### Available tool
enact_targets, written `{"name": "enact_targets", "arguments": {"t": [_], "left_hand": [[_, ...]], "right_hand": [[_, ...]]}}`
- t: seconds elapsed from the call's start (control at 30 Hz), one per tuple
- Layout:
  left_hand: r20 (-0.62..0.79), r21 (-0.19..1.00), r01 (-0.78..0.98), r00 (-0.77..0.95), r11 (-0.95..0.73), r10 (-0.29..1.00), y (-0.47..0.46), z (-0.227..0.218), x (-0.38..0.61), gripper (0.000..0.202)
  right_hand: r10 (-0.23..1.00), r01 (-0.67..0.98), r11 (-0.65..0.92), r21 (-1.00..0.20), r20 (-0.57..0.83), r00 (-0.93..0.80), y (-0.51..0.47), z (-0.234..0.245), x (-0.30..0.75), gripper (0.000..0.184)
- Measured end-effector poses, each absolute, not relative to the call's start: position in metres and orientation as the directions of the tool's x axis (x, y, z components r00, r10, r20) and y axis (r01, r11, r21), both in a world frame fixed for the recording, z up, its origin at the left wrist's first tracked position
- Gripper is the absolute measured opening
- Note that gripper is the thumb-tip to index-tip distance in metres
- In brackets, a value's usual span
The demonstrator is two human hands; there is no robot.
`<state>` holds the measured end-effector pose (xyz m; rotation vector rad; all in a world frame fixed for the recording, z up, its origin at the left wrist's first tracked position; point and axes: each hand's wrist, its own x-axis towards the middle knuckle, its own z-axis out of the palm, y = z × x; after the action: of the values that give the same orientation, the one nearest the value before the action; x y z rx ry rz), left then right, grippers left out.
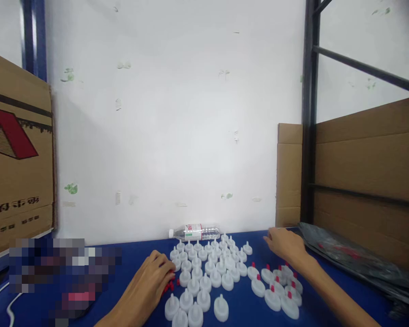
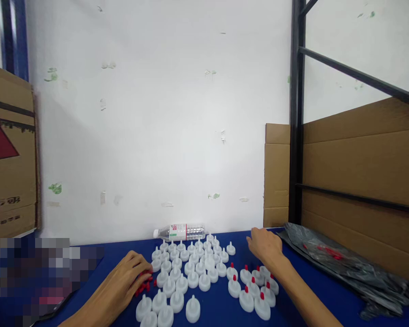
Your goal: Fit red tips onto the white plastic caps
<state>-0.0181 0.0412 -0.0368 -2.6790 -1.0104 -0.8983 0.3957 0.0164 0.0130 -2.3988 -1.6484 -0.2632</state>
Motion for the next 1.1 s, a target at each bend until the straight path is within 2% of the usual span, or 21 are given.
{"name": "enact_targets", "arguments": {"t": [0.1,0.23,0.4,0.67,0.87,1.1], "left_hand": [[0.505,0.098,0.642,0.626,-0.76,0.594,0.033,-0.029,-0.015,0.021],[0.451,0.089,0.628,0.667,-0.773,0.594,0.026,-0.024,-0.012,0.023],[0.442,0.106,0.613,0.676,-0.783,0.59,0.025,-0.027,-0.011,0.024],[0.446,0.108,0.598,0.685,-0.795,0.576,0.026,-0.028,-0.012,0.022],[0.445,0.096,0.588,0.697,-0.803,0.563,0.029,-0.033,-0.013,0.019],[0.504,0.055,0.588,0.681,-0.807,0.531,0.029,-0.025,-0.016,0.02]], "right_hand": [[0.896,0.916,-0.398,-0.048,0.192,0.399,0.011,0.017,0.406,0.03],[0.927,0.931,-0.362,-0.045,0.089,0.364,0.007,0.015,0.405,0.026],[0.949,0.947,-0.312,-0.072,0.016,0.313,0.006,0.012,0.399,0.01],[0.963,0.963,-0.265,-0.05,-0.054,0.263,0.003,0.013,0.404,0.013],[0.973,0.974,-0.226,-0.029,0.05,0.227,0.009,0.005,0.408,0.019],[0.934,0.99,-0.123,-0.07,0.33,0.139,0.019,0.003,0.4,0.035]]}}
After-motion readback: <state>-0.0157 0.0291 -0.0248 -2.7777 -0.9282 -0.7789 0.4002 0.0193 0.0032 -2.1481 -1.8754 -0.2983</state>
